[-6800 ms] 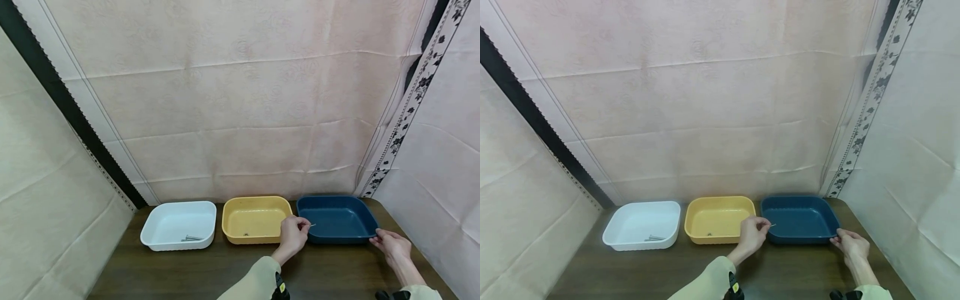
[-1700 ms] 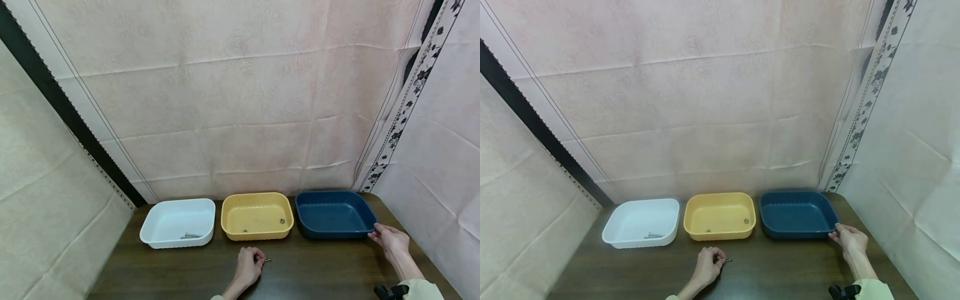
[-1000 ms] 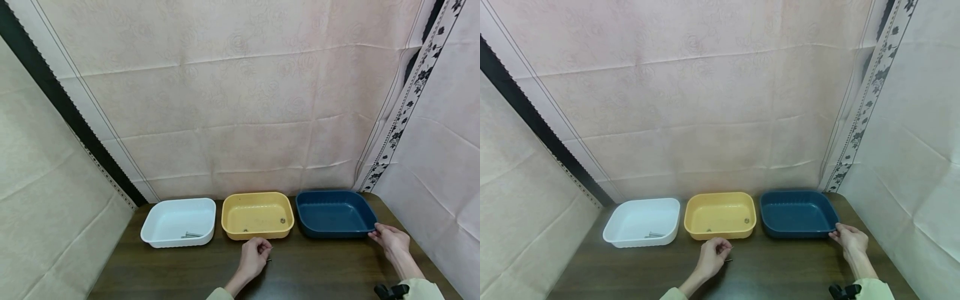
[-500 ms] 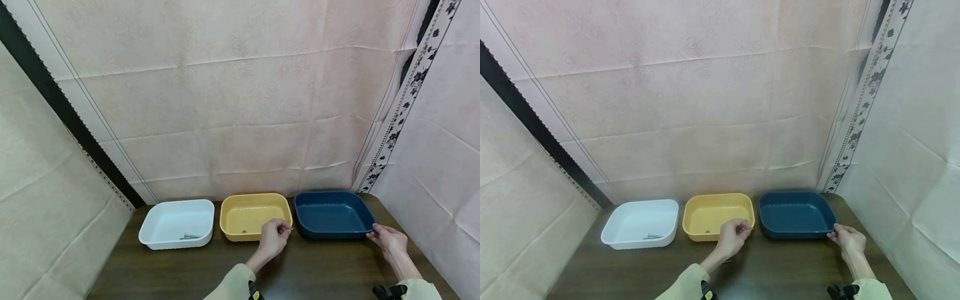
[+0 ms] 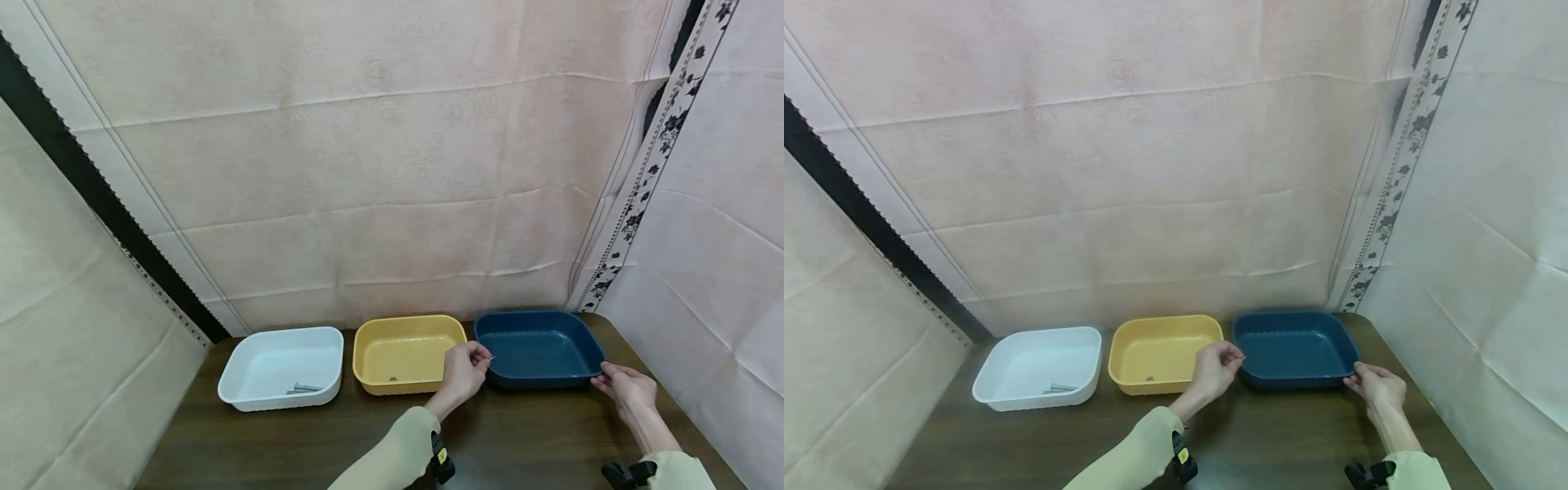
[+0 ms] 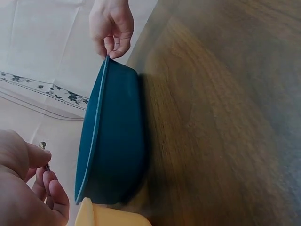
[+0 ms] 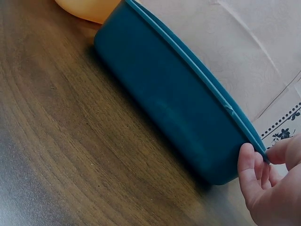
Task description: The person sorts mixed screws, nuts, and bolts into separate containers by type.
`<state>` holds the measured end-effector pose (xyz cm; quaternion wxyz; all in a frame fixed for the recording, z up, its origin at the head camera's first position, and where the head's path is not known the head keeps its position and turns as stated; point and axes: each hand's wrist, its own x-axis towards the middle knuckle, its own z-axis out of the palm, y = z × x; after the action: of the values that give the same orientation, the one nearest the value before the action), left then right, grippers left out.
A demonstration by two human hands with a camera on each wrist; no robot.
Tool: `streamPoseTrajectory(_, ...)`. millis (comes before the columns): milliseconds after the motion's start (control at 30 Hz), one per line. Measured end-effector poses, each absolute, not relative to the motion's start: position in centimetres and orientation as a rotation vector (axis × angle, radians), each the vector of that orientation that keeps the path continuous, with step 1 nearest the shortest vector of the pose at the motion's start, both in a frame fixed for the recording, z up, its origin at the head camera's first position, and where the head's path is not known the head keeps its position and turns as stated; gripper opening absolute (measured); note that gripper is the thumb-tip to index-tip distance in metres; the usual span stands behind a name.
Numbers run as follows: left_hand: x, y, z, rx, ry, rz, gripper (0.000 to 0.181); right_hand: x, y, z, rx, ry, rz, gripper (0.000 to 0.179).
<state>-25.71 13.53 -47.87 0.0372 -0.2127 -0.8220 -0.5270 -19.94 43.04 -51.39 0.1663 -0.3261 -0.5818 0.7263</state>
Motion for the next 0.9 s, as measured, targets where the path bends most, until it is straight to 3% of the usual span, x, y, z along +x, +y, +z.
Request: streamPoseTrajectory(900, -26.9, 18.1, -48.4, -0.580, -2.617, -1.412, 0.014, -19.9, 42.9, -51.2, -0.938, -1.706, 2.050, 0.011)
